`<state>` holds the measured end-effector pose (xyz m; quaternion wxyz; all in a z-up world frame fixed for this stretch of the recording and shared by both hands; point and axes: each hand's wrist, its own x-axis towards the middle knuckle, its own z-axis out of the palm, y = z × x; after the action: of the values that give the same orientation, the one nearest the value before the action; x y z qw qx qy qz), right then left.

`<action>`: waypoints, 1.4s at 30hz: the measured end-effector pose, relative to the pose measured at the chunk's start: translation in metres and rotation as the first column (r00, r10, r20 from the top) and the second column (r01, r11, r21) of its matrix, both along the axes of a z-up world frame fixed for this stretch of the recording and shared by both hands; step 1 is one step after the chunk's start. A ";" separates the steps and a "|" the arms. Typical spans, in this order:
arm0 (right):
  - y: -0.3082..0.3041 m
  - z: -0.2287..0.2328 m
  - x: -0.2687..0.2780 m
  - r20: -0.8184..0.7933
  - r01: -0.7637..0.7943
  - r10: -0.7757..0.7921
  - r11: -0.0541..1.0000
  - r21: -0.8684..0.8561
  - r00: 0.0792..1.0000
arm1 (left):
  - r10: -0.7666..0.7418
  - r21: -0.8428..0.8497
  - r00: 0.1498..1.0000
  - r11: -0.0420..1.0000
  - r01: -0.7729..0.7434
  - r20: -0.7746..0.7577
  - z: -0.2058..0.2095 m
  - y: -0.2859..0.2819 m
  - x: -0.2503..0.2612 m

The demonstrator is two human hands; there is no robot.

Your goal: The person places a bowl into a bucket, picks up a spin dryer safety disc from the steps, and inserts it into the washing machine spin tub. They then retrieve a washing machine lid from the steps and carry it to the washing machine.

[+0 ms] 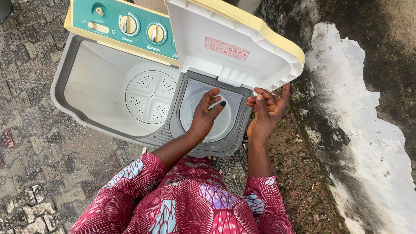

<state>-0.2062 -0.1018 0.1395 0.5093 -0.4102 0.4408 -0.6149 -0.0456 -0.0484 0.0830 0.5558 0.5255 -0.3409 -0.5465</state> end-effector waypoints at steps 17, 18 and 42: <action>0.025 -0.011 -0.011 0.084 -0.107 0.107 0.994 -0.005 0.991 | -0.024 -0.040 0.998 0.999 0.022 -0.059 0.007 0.000 -0.002; 0.029 -0.013 -0.012 0.082 -0.105 0.105 0.994 -0.004 0.991 | -0.032 -0.051 0.998 0.998 0.029 -0.063 0.007 0.002 -0.004; 0.082 -0.066 -0.045 0.231 0.033 -0.119 0.937 0.347 0.966 | -0.035 0.299 0.999 0.954 0.036 -0.009 -0.210 0.097 0.006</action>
<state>-0.2509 -0.0201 0.0738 0.5992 -0.2186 0.4887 -0.5953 -0.0391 0.0481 -0.1273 0.4605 0.5965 -0.2627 -0.6026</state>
